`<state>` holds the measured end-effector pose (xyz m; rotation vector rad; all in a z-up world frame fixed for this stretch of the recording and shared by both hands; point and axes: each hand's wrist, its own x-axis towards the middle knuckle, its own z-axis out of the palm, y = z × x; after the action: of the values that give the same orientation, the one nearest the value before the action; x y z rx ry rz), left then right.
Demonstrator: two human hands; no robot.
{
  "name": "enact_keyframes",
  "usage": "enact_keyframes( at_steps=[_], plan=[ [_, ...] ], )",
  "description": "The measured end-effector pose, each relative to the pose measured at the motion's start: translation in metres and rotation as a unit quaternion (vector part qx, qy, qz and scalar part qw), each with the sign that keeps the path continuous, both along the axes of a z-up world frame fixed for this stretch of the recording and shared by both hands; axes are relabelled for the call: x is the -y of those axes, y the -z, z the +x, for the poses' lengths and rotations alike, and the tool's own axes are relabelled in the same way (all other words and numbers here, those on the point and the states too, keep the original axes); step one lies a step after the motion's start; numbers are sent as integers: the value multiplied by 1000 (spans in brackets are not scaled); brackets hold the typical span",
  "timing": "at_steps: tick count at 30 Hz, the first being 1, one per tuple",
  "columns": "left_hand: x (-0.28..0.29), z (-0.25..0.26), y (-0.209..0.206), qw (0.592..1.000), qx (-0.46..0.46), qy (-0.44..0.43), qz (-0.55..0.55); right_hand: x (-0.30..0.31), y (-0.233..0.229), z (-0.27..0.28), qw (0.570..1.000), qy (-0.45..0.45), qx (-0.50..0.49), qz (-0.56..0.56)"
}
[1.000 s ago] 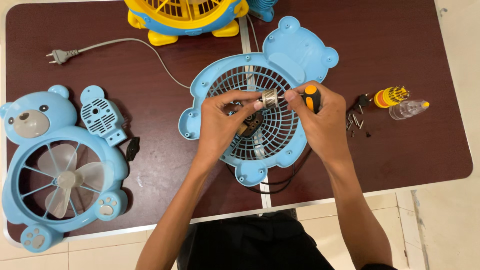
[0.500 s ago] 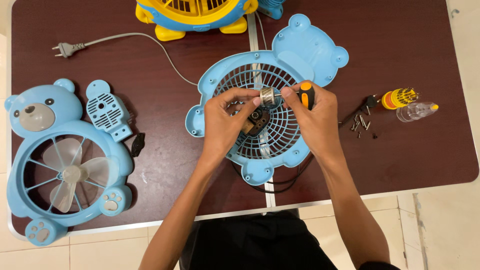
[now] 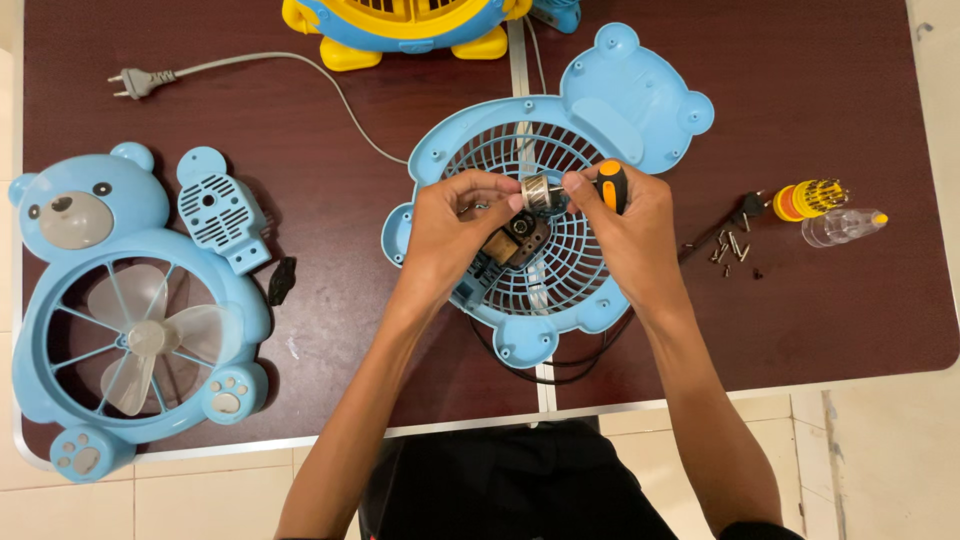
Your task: The person assembles a blue bear-shaped fan by inserting the motor into the cage and securing it with screws using a screwdriver. They then attach the rear motor cover and tighten its screws.
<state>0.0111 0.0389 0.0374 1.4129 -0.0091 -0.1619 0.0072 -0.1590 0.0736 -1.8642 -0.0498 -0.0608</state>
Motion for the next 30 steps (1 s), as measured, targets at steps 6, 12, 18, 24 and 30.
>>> enact_keyframes(
  at_steps=[6, 12, 18, 24, 30],
  plan=[
    [-5, 2, 0, 999, -29, 33, -24, 6, 3, 1, 998, -14, -22, -49],
    [-4, 3, 13, 996, -68, 38, -43, 2, 4, 0, 999, -4, 0, -49],
    [-7, 3, 16, 998, 3, 47, -50, 0, 4, -1, 999, 1, -2, -33],
    [-5, 1, 1, 999, 15, 20, 22, 0, 2, 0, 999, -11, 4, -35],
    [2, -3, -12, 977, 161, -24, 141, 5, -1, 0, 999, -18, -2, -48]
  ],
)
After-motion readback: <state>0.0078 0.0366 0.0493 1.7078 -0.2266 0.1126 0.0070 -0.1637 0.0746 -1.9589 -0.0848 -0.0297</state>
